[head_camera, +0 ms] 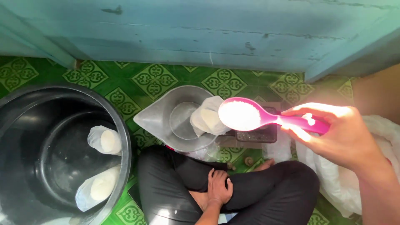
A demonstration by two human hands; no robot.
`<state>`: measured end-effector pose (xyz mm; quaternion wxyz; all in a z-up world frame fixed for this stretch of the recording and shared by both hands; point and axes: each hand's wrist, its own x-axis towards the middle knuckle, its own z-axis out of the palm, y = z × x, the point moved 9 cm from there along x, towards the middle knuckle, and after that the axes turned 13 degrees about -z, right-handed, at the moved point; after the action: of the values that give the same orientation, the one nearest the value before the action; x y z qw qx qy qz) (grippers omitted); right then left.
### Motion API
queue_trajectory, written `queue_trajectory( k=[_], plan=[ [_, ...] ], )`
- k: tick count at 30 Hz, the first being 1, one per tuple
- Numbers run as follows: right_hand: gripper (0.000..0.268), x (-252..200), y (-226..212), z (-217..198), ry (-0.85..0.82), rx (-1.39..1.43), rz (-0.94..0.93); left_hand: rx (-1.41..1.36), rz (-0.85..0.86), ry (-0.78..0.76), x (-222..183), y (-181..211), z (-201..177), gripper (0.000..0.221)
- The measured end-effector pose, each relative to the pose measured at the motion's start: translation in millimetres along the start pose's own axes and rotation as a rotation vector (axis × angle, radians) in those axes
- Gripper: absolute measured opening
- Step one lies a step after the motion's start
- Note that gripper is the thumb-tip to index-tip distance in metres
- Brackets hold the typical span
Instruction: Scooping white powder from a large sack into a funnel-like container using a pink plastic scoop.
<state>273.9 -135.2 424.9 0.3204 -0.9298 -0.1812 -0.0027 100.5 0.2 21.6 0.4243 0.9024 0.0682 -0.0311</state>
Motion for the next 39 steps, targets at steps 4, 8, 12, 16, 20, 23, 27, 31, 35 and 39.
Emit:
queue_trajectory(
  k=[4,8,12,16,20,23,27,31,35,39],
  plan=[
    [0.027,15.5,-24.2,11.0,-0.048,-0.093,-0.170,-0.003,-0.016,-0.013,-1.4,2.1,-3.5,0.018],
    [0.029,23.8,-30.2,22.1,-0.107,-0.066,-0.061,0.005,-0.018,-0.025,1.5,1.0,-1.5,0.018],
    [0.029,28.2,-33.4,29.6,-0.155,-0.206,0.028,0.007,0.004,-0.006,3.4,5.4,-5.8,0.015],
    [0.031,30.4,-28.1,40.0,-0.213,-0.221,0.091,-0.010,-0.010,-0.014,3.2,3.0,-5.2,0.015],
    [0.031,33.4,-28.7,47.0,-0.220,-0.261,0.075,-0.003,-0.014,-0.023,4.6,1.2,-2.4,0.018],
    [0.030,34.5,-34.4,47.8,-0.196,-0.271,0.037,-0.008,-0.009,-0.016,3.0,1.7,-3.4,0.017],
    [0.029,35.5,-39.4,47.7,-0.184,-0.270,0.015,0.002,-0.009,-0.006,3.2,0.5,-2.1,0.016],
    [0.027,34.6,-42.5,48.4,-0.167,-0.302,-0.030,-0.007,0.002,0.011,2.9,2.5,-5.0,0.015],
    [0.027,34.1,-46.2,49.0,-0.171,-0.345,-0.072,-0.002,-0.011,-0.004,3.5,1.1,-3.6,0.016],
    [0.027,33.8,-47.0,49.4,-0.156,-0.359,-0.117,0.011,-0.014,-0.002,3.4,0.4,-2.3,0.017]
  ],
)
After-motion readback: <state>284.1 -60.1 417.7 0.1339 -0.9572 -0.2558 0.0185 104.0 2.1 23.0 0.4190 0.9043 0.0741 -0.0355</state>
